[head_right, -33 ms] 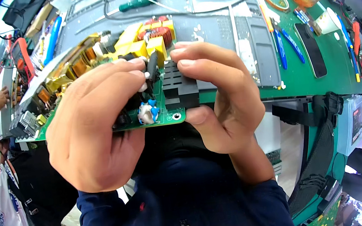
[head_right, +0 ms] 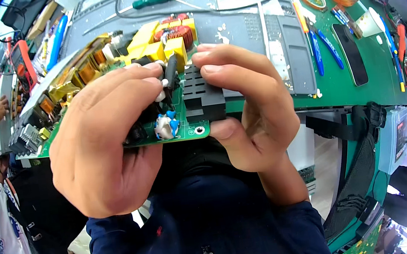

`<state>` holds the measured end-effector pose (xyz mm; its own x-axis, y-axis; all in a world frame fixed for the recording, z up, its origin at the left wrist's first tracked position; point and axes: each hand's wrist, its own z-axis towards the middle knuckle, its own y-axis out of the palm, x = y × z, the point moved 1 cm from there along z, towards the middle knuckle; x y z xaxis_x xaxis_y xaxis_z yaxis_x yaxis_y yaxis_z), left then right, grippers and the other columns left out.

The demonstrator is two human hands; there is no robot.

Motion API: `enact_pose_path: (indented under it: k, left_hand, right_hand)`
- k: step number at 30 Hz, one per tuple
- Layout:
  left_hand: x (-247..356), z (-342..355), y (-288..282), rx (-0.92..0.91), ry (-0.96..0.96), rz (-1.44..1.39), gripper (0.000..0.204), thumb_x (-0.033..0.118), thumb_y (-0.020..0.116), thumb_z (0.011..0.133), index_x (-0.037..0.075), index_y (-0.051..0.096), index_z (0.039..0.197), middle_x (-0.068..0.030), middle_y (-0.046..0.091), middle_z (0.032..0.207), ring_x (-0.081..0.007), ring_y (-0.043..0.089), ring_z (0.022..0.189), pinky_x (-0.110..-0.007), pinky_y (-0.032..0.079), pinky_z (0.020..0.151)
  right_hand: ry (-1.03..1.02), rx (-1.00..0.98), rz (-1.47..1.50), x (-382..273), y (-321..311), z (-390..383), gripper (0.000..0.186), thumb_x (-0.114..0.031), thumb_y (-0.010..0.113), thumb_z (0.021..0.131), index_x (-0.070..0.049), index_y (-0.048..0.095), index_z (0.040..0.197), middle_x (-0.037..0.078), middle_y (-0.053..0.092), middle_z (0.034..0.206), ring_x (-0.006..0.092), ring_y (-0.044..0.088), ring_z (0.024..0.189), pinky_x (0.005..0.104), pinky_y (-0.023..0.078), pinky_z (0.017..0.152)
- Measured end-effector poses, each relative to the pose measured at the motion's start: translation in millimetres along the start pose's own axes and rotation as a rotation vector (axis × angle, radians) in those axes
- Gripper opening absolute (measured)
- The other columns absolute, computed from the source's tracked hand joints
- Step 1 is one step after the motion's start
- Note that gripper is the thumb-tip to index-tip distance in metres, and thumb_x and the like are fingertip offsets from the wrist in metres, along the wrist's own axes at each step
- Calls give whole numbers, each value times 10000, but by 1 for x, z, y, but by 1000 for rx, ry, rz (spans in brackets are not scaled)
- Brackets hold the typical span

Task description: The person handles a large circuit board, turning it over to view both sides and checking various components including yellow capacitor-like blocks and a black connector port.

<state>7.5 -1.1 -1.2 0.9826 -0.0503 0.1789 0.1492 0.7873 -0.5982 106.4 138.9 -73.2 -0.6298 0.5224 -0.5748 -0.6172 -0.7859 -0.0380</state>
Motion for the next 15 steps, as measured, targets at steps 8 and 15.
enact_pose_path:
  k: [8,15]
  left_hand:
    - [5,-4,-8,-202,-71,-47,387,-86,673,623,-33,610,1001,-184,671,965,-324,662,906,-379,535,810]
    - [8,-6,-11,-334,-100,-7,388,-71,677,612,-59,601,992,-206,665,975,-349,656,914,-406,549,807]
  right_hand:
    - [-86,-12,-84,7,-2,-12,449,-311,575,905,70,517,1135,285,583,1105,381,576,1070,474,438,959]
    - [-263,-181,-182,12,-8,-4,547,-467,546,900,33,516,1118,279,591,1082,392,587,1029,489,468,923]
